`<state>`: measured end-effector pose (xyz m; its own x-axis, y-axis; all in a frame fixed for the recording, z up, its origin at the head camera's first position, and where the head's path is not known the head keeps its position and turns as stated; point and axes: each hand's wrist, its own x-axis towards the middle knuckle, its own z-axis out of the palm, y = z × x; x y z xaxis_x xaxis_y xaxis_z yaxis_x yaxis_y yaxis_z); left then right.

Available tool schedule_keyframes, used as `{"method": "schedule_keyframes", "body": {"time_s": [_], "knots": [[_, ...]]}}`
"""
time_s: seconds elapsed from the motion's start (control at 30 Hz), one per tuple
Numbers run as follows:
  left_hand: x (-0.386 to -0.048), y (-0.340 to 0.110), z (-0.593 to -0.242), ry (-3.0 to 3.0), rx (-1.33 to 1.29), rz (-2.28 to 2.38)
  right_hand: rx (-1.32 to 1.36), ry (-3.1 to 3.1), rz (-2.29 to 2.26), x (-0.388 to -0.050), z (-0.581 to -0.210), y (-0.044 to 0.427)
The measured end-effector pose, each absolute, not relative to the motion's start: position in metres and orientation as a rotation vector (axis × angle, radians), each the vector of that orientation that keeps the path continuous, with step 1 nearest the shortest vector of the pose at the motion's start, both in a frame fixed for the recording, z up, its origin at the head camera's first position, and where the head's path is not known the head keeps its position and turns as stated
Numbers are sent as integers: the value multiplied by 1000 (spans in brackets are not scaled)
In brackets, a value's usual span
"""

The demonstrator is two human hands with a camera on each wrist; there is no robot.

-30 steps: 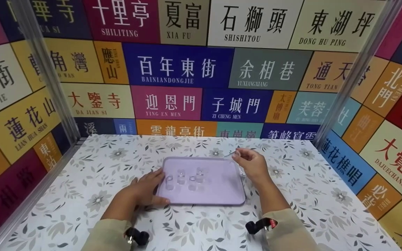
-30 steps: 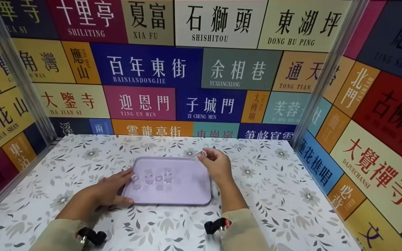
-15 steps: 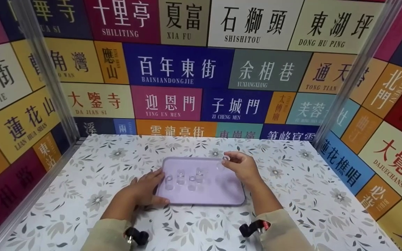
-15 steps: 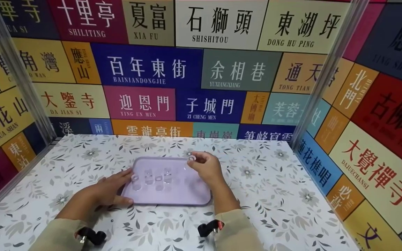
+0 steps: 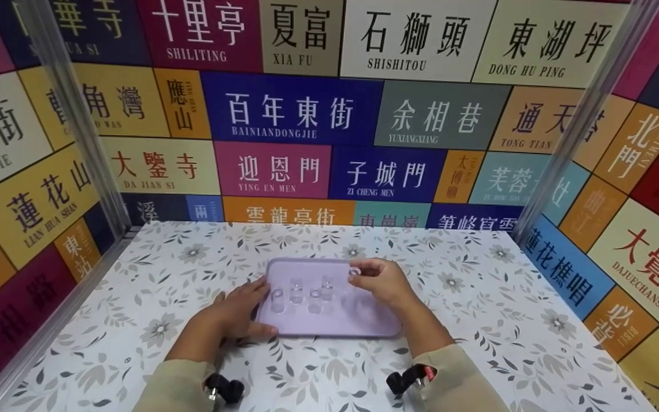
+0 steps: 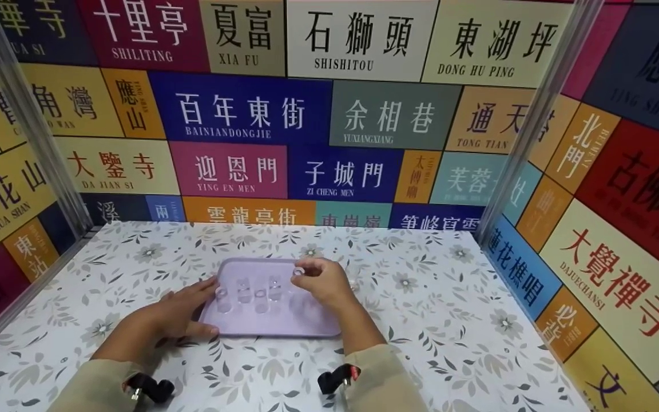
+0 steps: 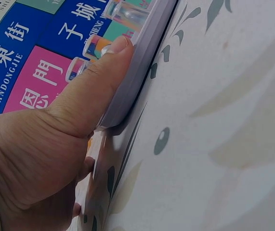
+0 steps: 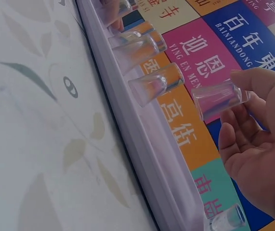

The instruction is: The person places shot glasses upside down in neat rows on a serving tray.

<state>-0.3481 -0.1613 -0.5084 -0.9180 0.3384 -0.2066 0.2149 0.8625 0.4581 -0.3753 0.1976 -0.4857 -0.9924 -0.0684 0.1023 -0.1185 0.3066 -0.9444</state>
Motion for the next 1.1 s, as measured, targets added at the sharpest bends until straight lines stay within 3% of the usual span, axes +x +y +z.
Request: {"method": "schedule_keyframes", "body": {"time_s": [0.57, 1.1], "knots": [[-347, -162, -508, 2748, 405, 635, 311, -2781, 1724, -373, -504, 197], [-349, -161, -510, 2762, 429, 591, 251, -2627, 1735, -376, -494, 207]]}}
